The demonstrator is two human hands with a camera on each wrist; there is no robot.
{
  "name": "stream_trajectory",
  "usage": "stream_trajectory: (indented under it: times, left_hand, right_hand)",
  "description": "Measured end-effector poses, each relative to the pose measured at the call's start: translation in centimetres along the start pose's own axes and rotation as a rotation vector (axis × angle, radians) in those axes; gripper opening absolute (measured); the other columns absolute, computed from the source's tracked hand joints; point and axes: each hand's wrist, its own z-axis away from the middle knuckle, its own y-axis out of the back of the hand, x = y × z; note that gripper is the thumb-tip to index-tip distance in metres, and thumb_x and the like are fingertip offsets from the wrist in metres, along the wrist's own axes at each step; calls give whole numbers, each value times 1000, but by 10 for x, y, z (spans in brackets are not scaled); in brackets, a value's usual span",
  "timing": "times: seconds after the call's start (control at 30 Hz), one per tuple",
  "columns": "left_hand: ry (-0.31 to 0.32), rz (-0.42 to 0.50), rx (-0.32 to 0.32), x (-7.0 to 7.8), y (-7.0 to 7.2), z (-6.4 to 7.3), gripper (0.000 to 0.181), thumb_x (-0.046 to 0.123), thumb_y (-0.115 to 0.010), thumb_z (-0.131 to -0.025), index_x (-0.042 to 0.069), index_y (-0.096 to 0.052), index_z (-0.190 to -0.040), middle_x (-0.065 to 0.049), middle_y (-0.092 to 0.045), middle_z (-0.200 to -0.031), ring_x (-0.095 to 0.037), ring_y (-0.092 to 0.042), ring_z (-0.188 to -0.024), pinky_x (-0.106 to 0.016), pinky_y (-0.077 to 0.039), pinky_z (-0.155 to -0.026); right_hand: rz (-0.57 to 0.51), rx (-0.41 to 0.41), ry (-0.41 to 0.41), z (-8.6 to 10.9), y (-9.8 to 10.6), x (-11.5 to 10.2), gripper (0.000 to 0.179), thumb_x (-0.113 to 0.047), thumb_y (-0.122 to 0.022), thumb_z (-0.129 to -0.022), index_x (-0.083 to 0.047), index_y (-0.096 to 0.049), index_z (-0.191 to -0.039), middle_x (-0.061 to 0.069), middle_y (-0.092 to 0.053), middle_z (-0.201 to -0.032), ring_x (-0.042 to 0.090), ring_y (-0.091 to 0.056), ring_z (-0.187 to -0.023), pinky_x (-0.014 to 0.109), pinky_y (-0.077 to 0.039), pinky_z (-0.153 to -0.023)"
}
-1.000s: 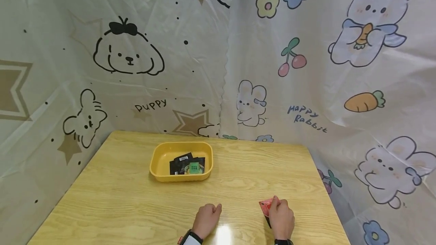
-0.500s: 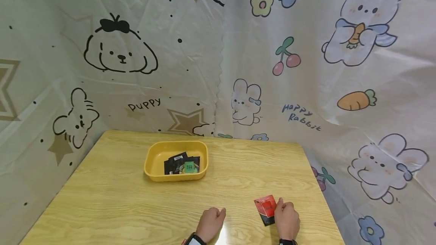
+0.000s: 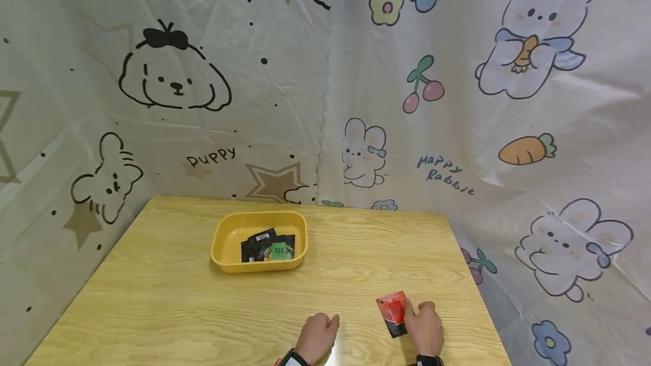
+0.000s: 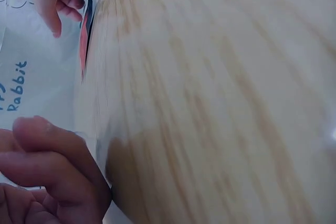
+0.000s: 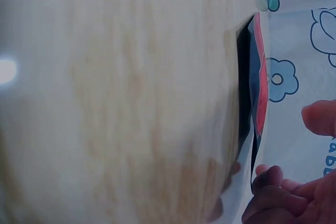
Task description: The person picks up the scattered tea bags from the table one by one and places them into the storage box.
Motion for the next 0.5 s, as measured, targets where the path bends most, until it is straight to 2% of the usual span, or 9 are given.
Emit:
stream_trajectory:
  times: [0.17,0.3,0.4,0.5]
  left_hand:
    - [-19,34,-38,2,-3,0,50,25,-59,-92,14,-51,-44,7,-44,-37,-11,-42,-39,-30,-30,-40]
    - [-34,47,-70,6,-10,1,50,23,-59,-92,15,-46,-44,9,-40,-37,-10,-38,-37,-29,-27,-38]
    - [-64,39,-83,13,-18,2,50,22,-61,-90,15,-41,-45,10,-36,-40,-11,-37,-38,-29,-26,-39]
    - [-114,44,-81,21,-25,2,48,18,-61,-89,13,-44,-45,9,-39,-41,-12,-39,-40,-29,-29,-40]
  right_hand:
    - [5,-41,20,-2,-6,1,55,-44,-54,-93,10,-53,-106,27,-63,-88,44,-62,-83,51,-46,-70]
    - [11,-60,19,-3,-9,2,54,-43,-55,-93,9,-53,-105,25,-63,-87,41,-62,-80,49,-47,-68]
    - [14,-69,4,-4,-6,3,55,-44,-55,-93,9,-52,-106,25,-63,-88,39,-62,-79,49,-46,-68]
    - [21,-81,4,-6,-1,4,54,-44,-54,-93,9,-52,-106,23,-62,-86,36,-62,-77,47,-46,-67]
